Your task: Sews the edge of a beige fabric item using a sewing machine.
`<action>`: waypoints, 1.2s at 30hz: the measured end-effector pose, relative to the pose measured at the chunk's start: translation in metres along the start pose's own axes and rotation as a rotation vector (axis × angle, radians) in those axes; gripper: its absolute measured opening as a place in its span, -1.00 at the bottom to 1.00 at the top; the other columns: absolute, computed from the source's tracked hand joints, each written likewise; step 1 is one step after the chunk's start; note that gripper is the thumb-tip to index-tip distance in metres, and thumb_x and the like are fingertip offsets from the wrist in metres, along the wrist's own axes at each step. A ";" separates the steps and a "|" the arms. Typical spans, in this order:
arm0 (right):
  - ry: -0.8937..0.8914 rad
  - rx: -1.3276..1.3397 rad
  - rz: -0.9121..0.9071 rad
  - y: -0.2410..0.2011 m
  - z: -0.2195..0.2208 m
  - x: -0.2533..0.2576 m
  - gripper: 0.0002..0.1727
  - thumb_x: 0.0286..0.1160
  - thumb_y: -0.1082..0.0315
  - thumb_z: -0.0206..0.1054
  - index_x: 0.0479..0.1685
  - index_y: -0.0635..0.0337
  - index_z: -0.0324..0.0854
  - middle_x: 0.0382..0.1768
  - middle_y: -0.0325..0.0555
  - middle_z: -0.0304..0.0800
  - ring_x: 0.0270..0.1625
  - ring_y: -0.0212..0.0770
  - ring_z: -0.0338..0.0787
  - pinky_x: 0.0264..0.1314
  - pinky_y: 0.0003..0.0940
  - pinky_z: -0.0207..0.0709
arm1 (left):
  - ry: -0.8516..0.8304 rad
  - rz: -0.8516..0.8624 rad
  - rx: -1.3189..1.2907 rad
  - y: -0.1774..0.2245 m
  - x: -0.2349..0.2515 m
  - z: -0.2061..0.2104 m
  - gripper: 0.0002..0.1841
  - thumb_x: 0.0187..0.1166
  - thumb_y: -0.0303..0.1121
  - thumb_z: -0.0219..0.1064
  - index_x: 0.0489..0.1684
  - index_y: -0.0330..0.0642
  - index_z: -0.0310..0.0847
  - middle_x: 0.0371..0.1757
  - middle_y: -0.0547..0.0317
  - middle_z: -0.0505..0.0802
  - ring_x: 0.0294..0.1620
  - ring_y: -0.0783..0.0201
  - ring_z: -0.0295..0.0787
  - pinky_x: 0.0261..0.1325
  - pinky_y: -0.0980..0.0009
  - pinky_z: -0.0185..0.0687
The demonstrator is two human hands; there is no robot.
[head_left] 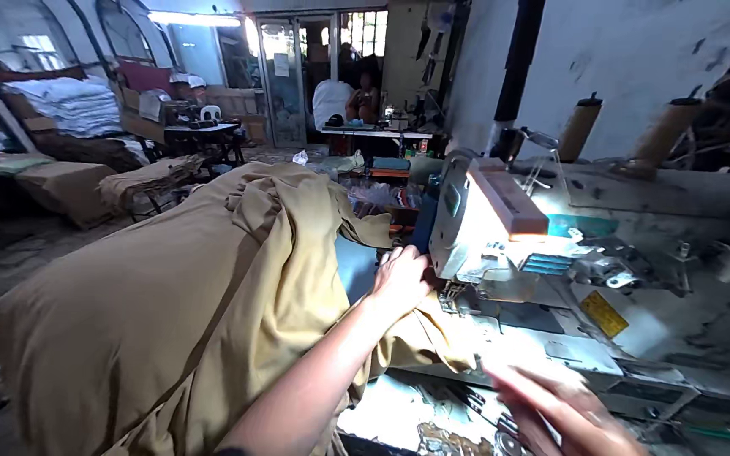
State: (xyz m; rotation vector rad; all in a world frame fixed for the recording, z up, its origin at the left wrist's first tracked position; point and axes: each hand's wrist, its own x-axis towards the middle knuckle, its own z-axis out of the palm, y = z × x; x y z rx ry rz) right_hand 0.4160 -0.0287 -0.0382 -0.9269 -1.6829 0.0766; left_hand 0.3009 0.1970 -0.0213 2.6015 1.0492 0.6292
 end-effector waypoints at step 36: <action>0.019 0.022 0.153 0.014 0.034 -0.055 -0.82 0.45 0.34 0.50 -0.33 0.31 0.80 -0.31 -0.18 0.90 -0.07 -0.66 0.80 0.16 -0.69 0.63 | 0.015 0.750 0.150 0.072 -0.121 -0.042 -0.86 0.59 -0.43 0.29 -0.19 -0.11 0.80 -0.09 0.14 0.88 0.12 0.07 0.78 0.23 0.08 0.57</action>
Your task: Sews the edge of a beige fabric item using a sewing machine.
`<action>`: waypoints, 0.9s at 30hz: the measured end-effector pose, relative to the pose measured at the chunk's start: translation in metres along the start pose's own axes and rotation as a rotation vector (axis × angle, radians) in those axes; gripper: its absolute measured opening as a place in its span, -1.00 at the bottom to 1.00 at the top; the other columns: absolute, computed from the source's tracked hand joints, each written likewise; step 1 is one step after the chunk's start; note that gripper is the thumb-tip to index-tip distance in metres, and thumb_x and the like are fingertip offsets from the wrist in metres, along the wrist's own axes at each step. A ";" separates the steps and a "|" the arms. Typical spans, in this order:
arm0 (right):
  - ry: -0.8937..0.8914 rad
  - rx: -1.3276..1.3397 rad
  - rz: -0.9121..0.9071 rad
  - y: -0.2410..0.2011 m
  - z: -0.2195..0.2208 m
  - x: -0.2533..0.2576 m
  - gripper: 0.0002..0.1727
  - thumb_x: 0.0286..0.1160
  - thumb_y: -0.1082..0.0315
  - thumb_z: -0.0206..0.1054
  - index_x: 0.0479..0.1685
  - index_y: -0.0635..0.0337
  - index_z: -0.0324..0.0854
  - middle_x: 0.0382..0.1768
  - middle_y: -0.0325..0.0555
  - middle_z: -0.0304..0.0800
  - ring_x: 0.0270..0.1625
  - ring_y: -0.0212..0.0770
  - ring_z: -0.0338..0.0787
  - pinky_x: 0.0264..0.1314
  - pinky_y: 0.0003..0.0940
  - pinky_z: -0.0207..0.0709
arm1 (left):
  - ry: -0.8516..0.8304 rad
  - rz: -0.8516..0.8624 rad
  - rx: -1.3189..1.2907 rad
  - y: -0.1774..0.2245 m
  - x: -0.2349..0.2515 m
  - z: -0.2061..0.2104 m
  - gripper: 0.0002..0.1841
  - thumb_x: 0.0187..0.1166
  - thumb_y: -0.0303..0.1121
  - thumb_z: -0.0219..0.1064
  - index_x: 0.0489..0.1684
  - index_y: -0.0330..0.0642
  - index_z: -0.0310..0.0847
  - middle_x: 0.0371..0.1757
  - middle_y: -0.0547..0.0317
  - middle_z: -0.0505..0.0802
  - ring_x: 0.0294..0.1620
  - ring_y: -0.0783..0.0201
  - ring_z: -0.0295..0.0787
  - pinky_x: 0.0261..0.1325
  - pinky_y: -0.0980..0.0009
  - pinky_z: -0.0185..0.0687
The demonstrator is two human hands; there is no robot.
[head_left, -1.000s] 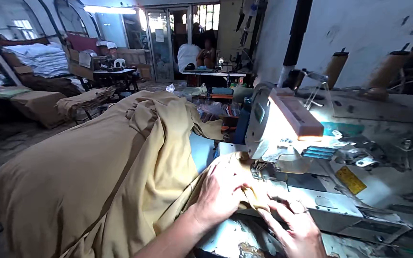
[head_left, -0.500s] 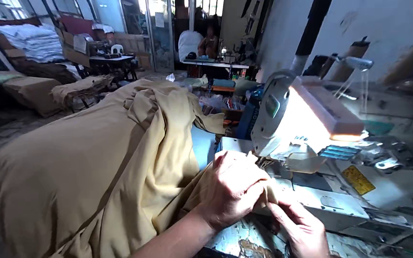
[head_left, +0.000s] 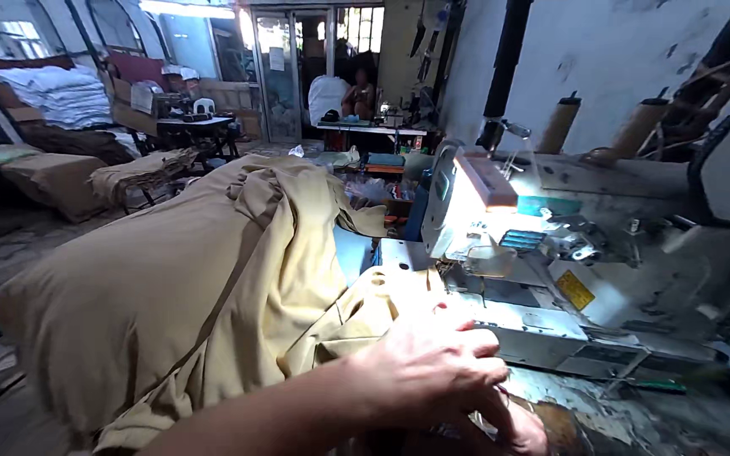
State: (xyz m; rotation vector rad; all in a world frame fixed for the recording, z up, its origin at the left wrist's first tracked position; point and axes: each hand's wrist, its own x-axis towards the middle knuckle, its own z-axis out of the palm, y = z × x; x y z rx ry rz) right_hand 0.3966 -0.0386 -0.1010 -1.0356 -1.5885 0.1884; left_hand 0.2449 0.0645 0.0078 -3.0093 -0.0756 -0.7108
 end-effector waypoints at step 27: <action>0.129 0.145 0.143 0.095 0.025 0.027 -0.88 0.33 0.38 0.52 -0.40 0.27 0.85 -0.42 -0.32 0.87 -0.44 -0.66 0.76 -0.33 -0.74 0.68 | -0.484 -0.230 0.098 -0.085 0.048 -0.046 -0.82 0.48 -0.28 0.44 -0.33 -0.23 0.81 -0.31 -0.05 0.82 -0.14 -0.05 0.75 -0.05 -0.11 0.42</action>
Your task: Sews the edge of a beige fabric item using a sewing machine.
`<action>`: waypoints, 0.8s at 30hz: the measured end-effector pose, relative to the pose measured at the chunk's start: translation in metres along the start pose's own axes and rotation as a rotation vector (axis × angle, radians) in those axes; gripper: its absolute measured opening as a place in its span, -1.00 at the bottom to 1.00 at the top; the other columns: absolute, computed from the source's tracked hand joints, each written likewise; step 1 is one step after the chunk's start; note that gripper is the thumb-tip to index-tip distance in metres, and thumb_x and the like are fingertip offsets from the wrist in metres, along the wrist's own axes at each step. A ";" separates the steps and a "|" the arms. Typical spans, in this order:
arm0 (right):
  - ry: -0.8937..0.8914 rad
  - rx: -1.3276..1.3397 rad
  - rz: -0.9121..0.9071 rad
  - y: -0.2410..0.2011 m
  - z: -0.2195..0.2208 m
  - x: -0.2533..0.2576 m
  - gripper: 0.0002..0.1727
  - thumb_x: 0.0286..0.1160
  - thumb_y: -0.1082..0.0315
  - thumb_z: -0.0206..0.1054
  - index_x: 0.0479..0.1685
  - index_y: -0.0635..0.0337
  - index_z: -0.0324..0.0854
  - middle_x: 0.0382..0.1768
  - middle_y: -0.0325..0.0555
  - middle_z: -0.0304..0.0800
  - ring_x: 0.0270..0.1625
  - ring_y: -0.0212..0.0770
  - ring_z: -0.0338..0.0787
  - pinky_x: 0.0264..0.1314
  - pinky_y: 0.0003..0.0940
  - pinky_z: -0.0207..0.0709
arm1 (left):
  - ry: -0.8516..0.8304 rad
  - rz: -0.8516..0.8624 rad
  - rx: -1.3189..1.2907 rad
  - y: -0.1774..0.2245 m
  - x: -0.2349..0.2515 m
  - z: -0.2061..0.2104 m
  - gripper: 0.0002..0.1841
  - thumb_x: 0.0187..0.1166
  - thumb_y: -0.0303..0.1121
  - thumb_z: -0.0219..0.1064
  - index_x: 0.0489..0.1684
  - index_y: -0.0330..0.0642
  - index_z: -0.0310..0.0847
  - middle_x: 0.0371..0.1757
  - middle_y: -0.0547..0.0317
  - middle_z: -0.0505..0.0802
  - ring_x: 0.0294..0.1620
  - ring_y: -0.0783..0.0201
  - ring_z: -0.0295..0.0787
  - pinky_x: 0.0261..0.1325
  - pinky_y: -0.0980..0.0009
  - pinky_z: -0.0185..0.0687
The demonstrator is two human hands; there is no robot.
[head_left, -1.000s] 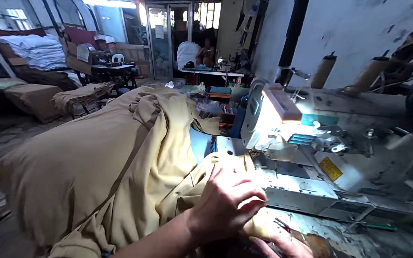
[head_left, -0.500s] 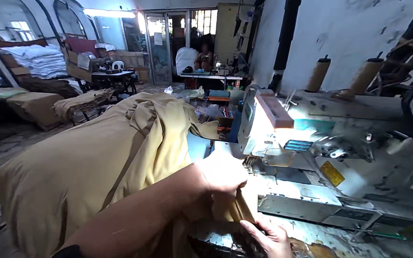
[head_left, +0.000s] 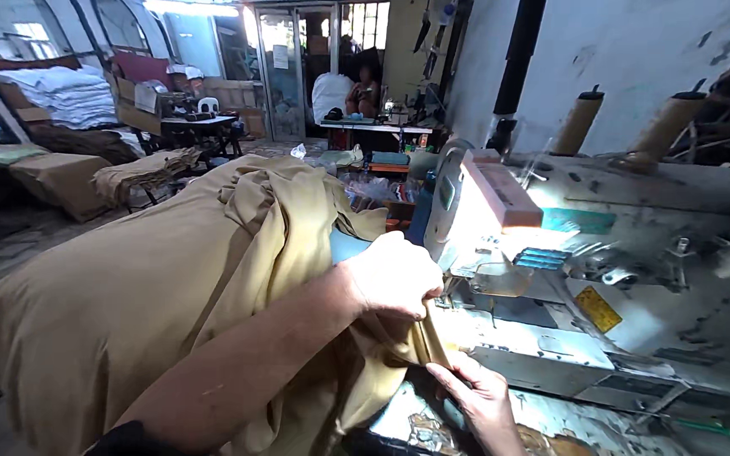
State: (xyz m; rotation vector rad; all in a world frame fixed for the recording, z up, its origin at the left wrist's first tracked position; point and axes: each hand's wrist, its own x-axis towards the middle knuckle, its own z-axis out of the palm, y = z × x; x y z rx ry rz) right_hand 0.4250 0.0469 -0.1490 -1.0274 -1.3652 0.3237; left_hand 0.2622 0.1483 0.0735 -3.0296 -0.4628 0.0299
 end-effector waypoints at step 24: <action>-0.010 -0.001 -0.058 0.006 -0.002 0.004 -0.88 0.35 0.33 0.52 -0.42 0.18 0.85 -0.43 -0.39 0.86 -0.42 -0.69 0.74 -0.32 -0.76 0.65 | 0.167 0.062 0.089 -0.001 -0.002 0.013 -0.76 0.37 -0.19 0.56 -0.51 -0.18 0.81 -0.50 0.03 0.80 -0.32 0.00 0.77 0.00 -0.12 0.45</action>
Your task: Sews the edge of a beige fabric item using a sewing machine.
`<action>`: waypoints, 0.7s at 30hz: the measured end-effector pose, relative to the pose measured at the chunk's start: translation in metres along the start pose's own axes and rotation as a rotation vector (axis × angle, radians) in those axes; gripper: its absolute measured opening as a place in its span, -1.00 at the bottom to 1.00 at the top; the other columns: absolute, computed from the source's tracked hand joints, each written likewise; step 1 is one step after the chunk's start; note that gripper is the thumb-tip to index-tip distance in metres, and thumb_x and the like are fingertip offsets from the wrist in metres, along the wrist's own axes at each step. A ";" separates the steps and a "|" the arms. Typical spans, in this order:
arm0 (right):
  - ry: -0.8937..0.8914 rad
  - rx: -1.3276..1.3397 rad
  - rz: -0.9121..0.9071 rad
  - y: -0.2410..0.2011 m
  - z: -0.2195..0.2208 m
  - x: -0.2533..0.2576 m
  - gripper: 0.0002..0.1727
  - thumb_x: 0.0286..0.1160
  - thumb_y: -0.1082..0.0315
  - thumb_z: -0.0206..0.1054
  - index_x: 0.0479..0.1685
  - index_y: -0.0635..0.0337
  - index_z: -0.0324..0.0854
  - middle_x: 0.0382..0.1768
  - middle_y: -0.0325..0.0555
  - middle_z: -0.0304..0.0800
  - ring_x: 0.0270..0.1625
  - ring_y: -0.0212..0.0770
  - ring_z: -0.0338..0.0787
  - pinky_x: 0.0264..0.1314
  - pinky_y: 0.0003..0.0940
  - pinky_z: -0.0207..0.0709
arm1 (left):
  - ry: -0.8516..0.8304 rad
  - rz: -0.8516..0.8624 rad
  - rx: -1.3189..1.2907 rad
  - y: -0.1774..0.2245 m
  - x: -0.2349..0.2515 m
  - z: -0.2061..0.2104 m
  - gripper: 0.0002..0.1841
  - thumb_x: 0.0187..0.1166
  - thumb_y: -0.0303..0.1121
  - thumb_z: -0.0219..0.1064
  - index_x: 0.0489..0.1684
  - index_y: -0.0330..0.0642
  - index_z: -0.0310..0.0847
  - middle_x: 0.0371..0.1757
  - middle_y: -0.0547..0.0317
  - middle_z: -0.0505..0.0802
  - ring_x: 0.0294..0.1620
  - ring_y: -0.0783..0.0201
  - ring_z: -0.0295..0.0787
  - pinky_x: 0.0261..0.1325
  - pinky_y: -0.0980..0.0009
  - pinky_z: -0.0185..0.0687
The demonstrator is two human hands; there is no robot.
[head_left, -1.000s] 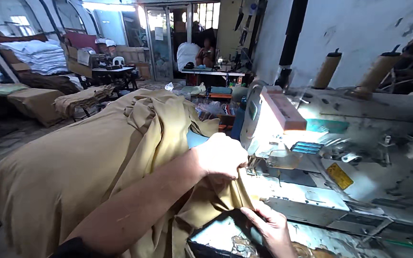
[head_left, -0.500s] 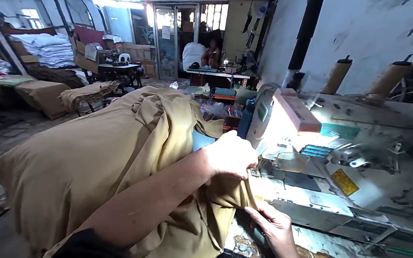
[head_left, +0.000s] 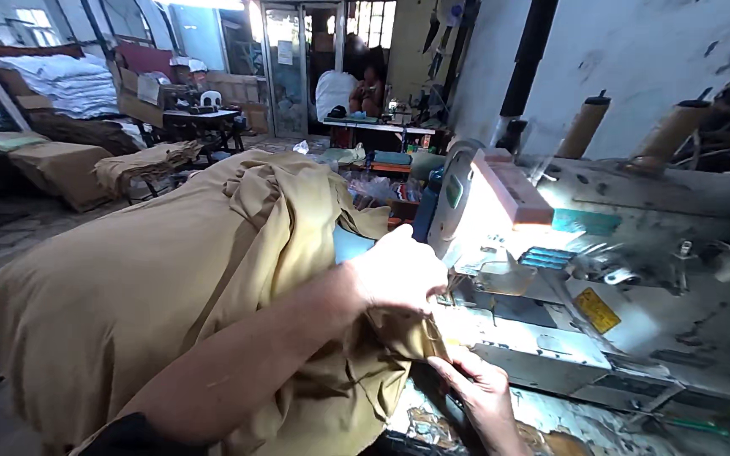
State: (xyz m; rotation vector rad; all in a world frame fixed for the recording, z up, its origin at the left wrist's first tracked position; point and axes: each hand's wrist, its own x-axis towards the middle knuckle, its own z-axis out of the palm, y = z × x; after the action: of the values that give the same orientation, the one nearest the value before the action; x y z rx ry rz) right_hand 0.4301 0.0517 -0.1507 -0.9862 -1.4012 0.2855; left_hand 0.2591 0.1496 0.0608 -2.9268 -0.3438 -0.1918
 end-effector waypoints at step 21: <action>-0.025 -0.010 0.057 -0.023 -0.003 0.001 -0.84 0.45 0.37 0.47 -0.36 0.30 0.85 -0.36 -0.25 0.87 -0.37 -0.65 0.75 -0.25 -0.72 0.65 | 0.061 0.003 0.048 -0.003 -0.019 -0.002 -0.68 0.40 -0.01 0.46 -0.52 -0.07 0.75 -0.58 0.17 0.70 -0.41 0.12 0.66 -0.12 0.01 0.31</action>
State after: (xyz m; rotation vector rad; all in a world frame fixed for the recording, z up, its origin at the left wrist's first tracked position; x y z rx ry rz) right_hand 0.4244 0.0378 -0.1334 -1.0353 -1.4002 0.3344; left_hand 0.2398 0.1479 0.0604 -2.8673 -0.3294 -0.2684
